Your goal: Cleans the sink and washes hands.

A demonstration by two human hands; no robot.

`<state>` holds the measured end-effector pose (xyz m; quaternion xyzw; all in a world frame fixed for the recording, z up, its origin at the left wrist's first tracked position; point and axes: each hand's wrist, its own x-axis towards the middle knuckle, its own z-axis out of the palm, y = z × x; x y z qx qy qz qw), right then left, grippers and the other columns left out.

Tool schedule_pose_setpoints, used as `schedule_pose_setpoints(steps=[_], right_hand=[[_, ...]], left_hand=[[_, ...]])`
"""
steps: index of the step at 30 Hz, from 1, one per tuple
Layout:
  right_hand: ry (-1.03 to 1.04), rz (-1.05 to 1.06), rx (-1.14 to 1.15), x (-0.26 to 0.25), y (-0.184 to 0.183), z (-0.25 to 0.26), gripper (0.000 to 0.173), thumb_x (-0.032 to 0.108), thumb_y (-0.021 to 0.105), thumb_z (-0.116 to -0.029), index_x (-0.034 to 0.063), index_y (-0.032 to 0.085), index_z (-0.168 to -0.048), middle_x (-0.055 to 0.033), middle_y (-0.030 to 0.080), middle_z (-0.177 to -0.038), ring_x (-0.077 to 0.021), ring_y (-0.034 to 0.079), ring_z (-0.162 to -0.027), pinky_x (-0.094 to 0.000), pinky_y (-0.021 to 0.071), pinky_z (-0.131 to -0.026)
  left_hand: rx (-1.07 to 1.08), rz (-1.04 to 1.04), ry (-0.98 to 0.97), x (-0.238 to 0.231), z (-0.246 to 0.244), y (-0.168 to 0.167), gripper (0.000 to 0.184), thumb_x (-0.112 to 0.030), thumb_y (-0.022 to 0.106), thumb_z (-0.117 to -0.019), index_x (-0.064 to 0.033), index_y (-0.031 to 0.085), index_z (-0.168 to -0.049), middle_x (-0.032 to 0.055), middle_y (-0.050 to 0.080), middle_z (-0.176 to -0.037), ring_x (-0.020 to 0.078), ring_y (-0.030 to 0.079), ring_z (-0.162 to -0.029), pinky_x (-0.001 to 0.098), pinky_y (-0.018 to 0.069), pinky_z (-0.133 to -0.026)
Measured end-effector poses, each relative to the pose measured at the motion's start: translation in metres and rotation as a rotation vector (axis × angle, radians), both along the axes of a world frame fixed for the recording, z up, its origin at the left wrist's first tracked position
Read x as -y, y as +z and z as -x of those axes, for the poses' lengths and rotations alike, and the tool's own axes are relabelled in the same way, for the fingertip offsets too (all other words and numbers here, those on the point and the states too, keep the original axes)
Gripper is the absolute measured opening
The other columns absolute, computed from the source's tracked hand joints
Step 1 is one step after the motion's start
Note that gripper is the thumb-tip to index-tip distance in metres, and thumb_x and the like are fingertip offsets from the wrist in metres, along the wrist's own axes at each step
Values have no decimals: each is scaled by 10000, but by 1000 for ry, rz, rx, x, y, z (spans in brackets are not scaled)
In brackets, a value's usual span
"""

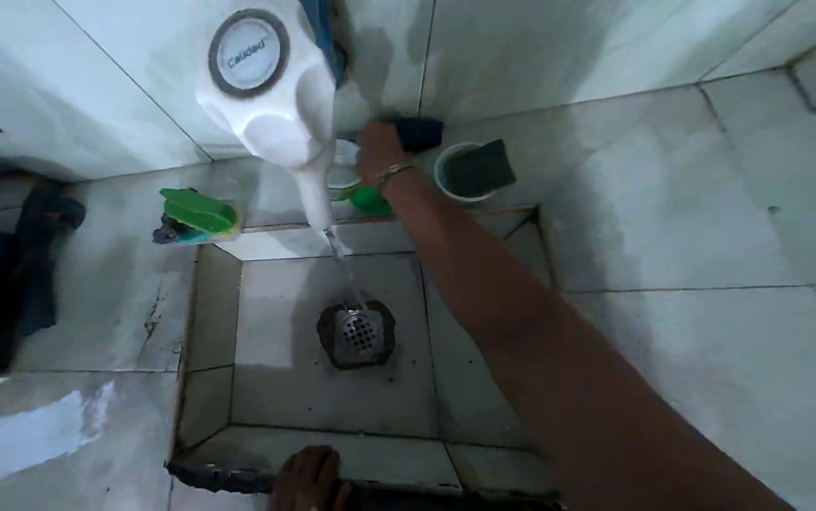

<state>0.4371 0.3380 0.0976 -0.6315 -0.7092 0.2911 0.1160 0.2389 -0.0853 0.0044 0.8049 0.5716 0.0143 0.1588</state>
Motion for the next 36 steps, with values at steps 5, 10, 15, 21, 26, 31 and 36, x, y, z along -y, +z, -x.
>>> schedule_pose_setpoints(steps=[5, 10, 15, 21, 26, 31, 36], right_hand=[[30, -32, -94, 3, -6, 10, 388, 36, 534, -1026, -105, 531, -1388, -295, 525, -1446, -406, 478, -1396, -497, 383, -1163], [-110, 12, 2, 15, -1, -3, 386, 196, 495, -1084, -75, 566, -1350, -282, 553, -1413, -407, 523, -1356, -548, 436, -1100], [-140, 80, 87, 21, -6, 2, 420, 45, 623, -966, -112, 541, -1347, -342, 502, -1422, -482, 469, -1370, -597, 427, -1083], [144, -138, -140, 19, -27, 40, 478, 278, 700, -969, 39, 626, -1376, -243, 535, -1472, -395, 472, -1406, -550, 385, -1148], [257, -182, -78, 22, -45, 43, 318, 11, 600, -991, -101, 625, -1287, -326, 485, -1462, -462, 457, -1386, -511, 369, -1169], [164, -413, -120, 51, -21, 2, 263, 59, 640, -975, -95, 680, -1185, -304, 616, -1279, -456, 557, -1273, -523, 450, -1087], [60, -327, 37, 70, -55, -31, 491, 193, 740, -931, 38, 627, -1383, -330, 366, -1554, -565, 427, -1344, -672, 415, -1049]], left_hand=[[15, -14, 8, 0, 1, -2, 424, -387, 549, -969, -47, 777, -1080, 139, 754, -1109, 333, 726, -1048, 497, 583, -885], [8, -12, 20, 0, -2, -3, 403, -374, 580, -953, -43, 778, -1070, 138, 757, -1104, 336, 730, -1036, 509, 584, -881], [6, -52, 15, 0, 0, -4, 428, -406, 547, -963, -61, 784, -1053, 120, 761, -1089, 313, 734, -1027, 481, 589, -878], [24, -11, 43, 1, 1, -4, 419, -406, 577, -961, -57, 780, -1073, 129, 757, -1108, 319, 729, -1049, 497, 584, -898], [24, -55, 39, 2, 1, -6, 436, -423, 565, -953, -57, 782, -1054, 122, 762, -1083, 308, 735, -1027, 484, 590, -874], [15, -75, 29, 1, 1, -9, 442, -427, 539, -958, -63, 781, -1026, 115, 763, -1059, 299, 738, -1003, 476, 594, -854], [-16, -76, 23, 0, 0, -8, 430, -426, 534, -961, -79, 782, -1016, 98, 762, -1056, 283, 736, -998, 459, 594, -846]])
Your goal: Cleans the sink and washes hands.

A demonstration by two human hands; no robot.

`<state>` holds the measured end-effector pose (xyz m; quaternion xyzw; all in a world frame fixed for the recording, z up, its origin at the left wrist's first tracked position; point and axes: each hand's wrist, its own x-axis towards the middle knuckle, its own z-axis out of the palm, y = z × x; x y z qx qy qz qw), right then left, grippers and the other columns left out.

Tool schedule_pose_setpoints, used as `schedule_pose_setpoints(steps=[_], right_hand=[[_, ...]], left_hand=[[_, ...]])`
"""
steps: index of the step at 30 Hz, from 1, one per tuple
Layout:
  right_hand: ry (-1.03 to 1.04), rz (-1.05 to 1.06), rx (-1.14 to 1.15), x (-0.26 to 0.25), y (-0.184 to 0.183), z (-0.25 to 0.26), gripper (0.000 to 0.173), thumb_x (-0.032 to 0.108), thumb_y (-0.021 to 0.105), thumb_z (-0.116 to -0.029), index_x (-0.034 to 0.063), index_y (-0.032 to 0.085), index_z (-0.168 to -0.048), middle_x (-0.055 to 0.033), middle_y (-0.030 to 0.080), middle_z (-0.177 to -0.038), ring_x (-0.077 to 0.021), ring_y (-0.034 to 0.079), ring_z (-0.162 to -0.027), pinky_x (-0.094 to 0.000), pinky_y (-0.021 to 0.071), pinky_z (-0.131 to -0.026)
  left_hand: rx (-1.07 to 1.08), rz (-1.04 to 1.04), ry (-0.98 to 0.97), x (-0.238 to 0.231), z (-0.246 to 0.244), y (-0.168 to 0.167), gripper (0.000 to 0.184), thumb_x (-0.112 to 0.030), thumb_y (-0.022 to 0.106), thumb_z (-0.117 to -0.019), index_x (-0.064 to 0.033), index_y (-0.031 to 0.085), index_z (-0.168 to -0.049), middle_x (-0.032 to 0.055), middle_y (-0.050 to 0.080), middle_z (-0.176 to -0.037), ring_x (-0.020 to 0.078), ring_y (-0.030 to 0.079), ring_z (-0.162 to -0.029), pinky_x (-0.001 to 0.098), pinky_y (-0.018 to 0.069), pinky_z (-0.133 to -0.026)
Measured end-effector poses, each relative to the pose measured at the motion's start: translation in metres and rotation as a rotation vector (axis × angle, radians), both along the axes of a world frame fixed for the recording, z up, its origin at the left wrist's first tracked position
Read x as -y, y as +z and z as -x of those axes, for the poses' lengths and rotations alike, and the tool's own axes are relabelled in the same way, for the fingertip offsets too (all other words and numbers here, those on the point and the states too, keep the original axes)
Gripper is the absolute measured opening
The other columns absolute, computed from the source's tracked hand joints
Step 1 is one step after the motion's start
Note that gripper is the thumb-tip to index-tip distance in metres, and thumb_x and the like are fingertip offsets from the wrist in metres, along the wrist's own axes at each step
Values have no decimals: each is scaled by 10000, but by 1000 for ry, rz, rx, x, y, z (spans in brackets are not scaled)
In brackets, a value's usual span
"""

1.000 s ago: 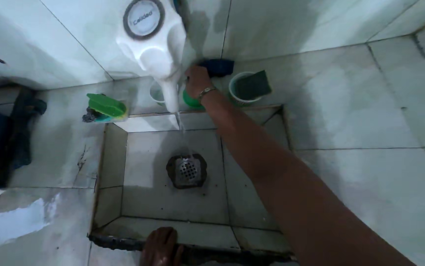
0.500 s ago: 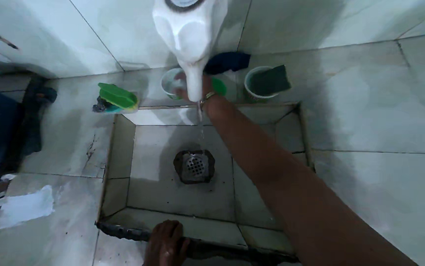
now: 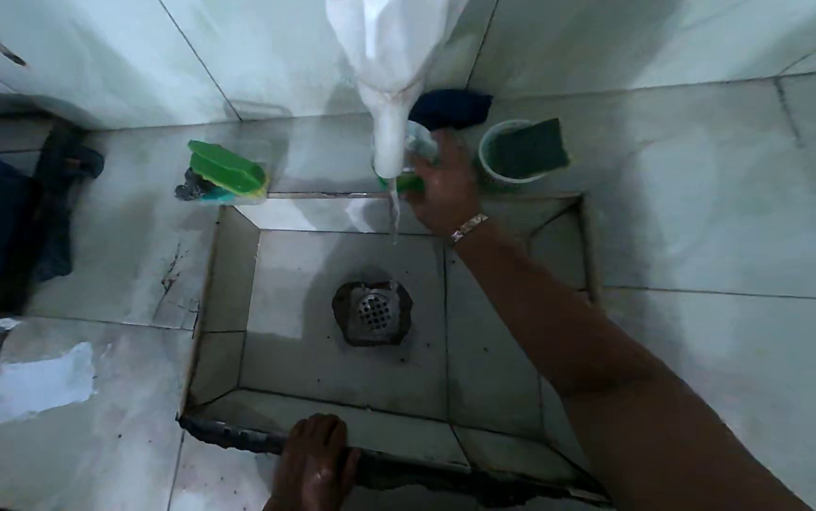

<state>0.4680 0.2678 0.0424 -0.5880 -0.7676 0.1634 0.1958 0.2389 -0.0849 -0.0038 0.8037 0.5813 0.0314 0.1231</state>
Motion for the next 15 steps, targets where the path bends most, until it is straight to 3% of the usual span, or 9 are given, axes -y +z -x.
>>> schedule_pose_setpoints(steps=[3, 7, 8, 10, 11, 12, 14, 15], right_hand=[[-169, 22, -68, 6, -10, 11, 639, 227, 738, -931, -11, 508, -1477, -372, 292, -1578, -562, 404, -1382, -585, 397, -1123], [-176, 65, -238, 4, -11, 53, 530, 116, 654, -975, -102, 500, -1434, -398, 433, -1453, -505, 480, -1344, -496, 425, -1124], [-113, 89, -272, 1, -10, 61, 563, 97, 650, -977, -100, 458, -1469, -395, 418, -1474, -506, 465, -1364, -497, 411, -1141], [58, 211, -273, -15, -2, 68, 718, 35, 627, -975, -2, 278, -1602, -345, 284, -1600, -472, 385, -1451, -483, 380, -1180], [111, 233, -261, -25, 3, 67, 782, -8, 635, -947, 35, 244, -1623, -323, 258, -1620, -454, 381, -1458, -480, 386, -1176], [110, 223, -235, -34, 10, 64, 799, -22, 661, -917, 27, 271, -1613, -322, 279, -1613, -455, 344, -1478, -509, 345, -1195], [-80, 165, -86, -48, 29, 53, 721, 56, 705, -889, -10, 408, -1543, -353, 356, -1559, -510, 318, -1466, -641, 302, -1149], [-202, 170, -30, -55, 35, 45, 684, 116, 688, -909, -13, 427, -1528, -379, 320, -1565, -556, 283, -1463, -698, 285, -1124]], left_hand=[[9, 18, 8, 1, -1, 1, 420, -404, 557, -953, -60, 783, -1039, 121, 760, -1073, 311, 734, -1015, 490, 593, -851], [27, 33, 16, 0, 0, 4, 422, -406, 558, -950, -61, 784, -1042, 115, 762, -1076, 304, 735, -1021, 483, 592, -857], [30, 37, 18, 0, 0, 4, 420, -405, 564, -949, -59, 783, -1044, 116, 761, -1077, 304, 734, -1021, 483, 591, -862], [30, 26, 21, 1, 0, 3, 427, -417, 552, -951, -70, 784, -1039, 108, 763, -1072, 291, 736, -1011, 466, 591, -860], [29, 26, 23, 1, 0, 3, 431, -421, 549, -952, -70, 784, -1043, 108, 762, -1077, 290, 735, -1016, 464, 589, -866], [28, 27, 26, 1, 0, 3, 438, -424, 546, -955, -68, 785, -1045, 110, 763, -1081, 292, 735, -1022, 467, 588, -870], [23, 23, 31, 1, 0, 1, 459, -436, 530, -958, -65, 788, -1042, 111, 765, -1080, 292, 735, -1025, 469, 589, -867], [18, 25, 29, 1, -1, 1, 462, -441, 525, -964, -68, 787, -1045, 109, 763, -1083, 289, 734, -1030, 466, 588, -874]])
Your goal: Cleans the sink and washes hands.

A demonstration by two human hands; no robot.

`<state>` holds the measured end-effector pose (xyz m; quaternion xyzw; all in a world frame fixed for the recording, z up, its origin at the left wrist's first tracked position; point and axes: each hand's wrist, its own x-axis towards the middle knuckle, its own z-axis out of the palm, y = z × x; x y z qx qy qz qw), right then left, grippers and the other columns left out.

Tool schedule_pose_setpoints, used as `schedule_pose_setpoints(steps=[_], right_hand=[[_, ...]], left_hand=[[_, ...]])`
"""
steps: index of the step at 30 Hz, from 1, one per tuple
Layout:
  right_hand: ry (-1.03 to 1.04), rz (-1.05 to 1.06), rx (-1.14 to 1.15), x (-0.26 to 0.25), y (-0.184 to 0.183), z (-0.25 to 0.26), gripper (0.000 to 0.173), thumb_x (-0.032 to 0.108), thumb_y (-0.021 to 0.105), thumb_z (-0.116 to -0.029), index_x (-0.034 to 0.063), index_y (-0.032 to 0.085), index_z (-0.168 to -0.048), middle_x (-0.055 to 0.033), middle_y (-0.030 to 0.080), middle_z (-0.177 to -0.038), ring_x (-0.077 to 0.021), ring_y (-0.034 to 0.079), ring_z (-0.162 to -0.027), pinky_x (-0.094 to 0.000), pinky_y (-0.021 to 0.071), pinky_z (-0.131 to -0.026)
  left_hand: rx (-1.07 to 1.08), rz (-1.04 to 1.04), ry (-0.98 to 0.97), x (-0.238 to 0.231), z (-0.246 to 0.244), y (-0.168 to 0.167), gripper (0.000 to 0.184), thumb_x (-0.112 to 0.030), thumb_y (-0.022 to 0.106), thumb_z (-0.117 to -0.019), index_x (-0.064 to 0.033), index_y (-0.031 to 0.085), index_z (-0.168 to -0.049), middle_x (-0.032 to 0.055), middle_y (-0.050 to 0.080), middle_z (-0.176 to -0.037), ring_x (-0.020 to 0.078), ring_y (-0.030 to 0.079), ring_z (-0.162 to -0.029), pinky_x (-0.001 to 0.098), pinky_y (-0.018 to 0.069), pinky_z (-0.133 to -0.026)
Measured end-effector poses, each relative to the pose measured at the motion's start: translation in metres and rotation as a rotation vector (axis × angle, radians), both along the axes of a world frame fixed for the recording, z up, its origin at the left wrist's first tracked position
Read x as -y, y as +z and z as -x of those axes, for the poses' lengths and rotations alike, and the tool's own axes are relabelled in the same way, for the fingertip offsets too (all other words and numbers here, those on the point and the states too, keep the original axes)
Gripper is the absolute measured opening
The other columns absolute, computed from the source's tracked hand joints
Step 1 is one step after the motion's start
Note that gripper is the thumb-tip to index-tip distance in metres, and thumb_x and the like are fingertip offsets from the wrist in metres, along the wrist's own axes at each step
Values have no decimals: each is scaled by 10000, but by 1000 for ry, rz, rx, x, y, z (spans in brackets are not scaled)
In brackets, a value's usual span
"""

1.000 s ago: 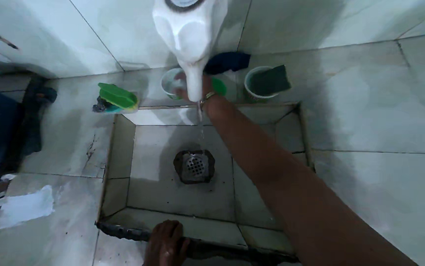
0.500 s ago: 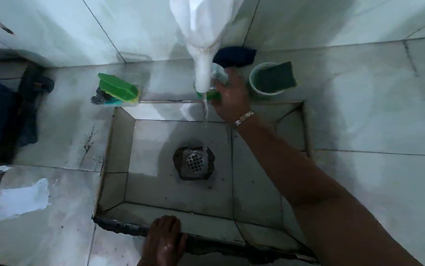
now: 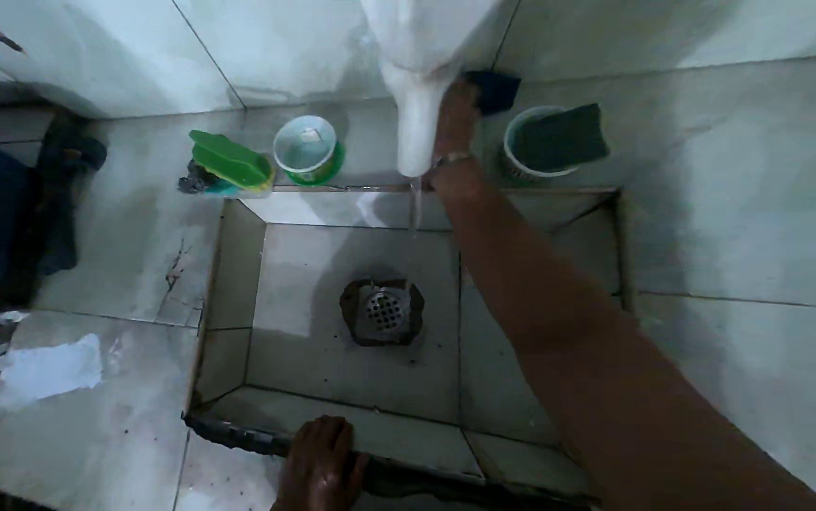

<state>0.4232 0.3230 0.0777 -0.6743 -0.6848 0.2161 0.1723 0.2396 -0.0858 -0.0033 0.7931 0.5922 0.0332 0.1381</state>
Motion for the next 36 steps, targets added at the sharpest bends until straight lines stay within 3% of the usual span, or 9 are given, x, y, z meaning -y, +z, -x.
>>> schedule_pose_setpoints(steps=[3, 5, 12, 15, 20, 25, 29, 31, 36], right_hand=[[-89, 120, 62, -24, -7, -12, 652, 223, 636, -977, -1, 407, -1545, -372, 182, -1627, -575, 173, -1499, -694, 226, -1173], [98, 101, 23, -20, -18, -2, 576, 162, 625, -991, -45, 455, -1502, -364, 255, -1609, -543, 164, -1518, -659, 141, -1224], [431, 329, 466, -46, 13, -38, 397, 182, 536, -1057, -82, 572, -1352, -310, 515, -1448, -484, 466, -1379, -686, 360, -1089], [396, 378, 544, -67, 23, -110, 397, 165, 457, -1100, -138, 551, -1339, -348, 509, -1432, -507, 432, -1396, -671, 291, -1133], [118, 354, 314, -53, 21, -235, 410, 199, 435, -1118, -98, 562, -1371, -364, 508, -1434, -536, 428, -1392, -678, 278, -1137], [31, 192, 347, -27, -16, -333, 438, -46, 432, -1061, -51, 461, -1498, -366, 426, -1517, -603, 354, -1414, -713, 253, -1139], [-266, 112, 343, 4, -76, -433, 429, 107, 468, -1075, -71, 476, -1464, -312, 376, -1578, -560, 321, -1457, -780, 290, -1086], [-476, 118, 272, 45, -76, -453, 509, 229, 393, -1096, 56, 383, -1575, -314, 297, -1619, -591, 299, -1452, -857, 250, -1015], [-660, 83, 214, 165, -61, -448, 530, 301, 350, -1122, 14, 369, -1568, -376, 294, -1586, -668, 366, -1357, -833, 294, -1023]], left_hand=[[-11, -9, -9, -1, 0, -1, 447, -438, 529, -958, -78, 785, -1030, 101, 763, -1073, 278, 735, -1020, 453, 590, -865], [-1, -14, -8, -1, 0, 0, 431, -421, 544, -948, -73, 786, -1029, 100, 765, -1069, 277, 736, -1009, 449, 591, -856], [16, 38, 14, -3, -1, 7, 428, -373, 555, -941, -27, 779, -1056, 139, 760, -1086, 332, 731, -1030, 493, 578, -897], [7, 30, 14, -3, -1, 6, 429, -370, 545, -940, -32, 782, -1060, 148, 760, -1088, 336, 733, -1022, 491, 578, -892], [6, 109, 15, -3, -2, 9, 415, -315, 557, -939, 7, 768, -1094, 195, 744, -1129, 399, 714, -1060, 556, 556, -912], [-29, 111, -29, -5, -1, 10, 441, -318, 503, -958, 11, 769, -1082, 199, 745, -1111, 394, 720, -1024, 544, 564, -876], [-56, 101, -50, -5, -1, 10, 475, -348, 461, -975, -2, 764, -1089, 186, 745, -1112, 380, 719, -1029, 529, 566, -881], [-55, 108, -52, -4, 0, 10, 478, -341, 456, -975, 4, 763, -1098, 192, 743, -1118, 392, 717, -1032, 538, 565, -885], [-51, 88, -53, -1, 0, 8, 467, -328, 456, -969, 6, 764, -1081, 194, 742, -1119, 404, 713, -1040, 562, 560, -874]])
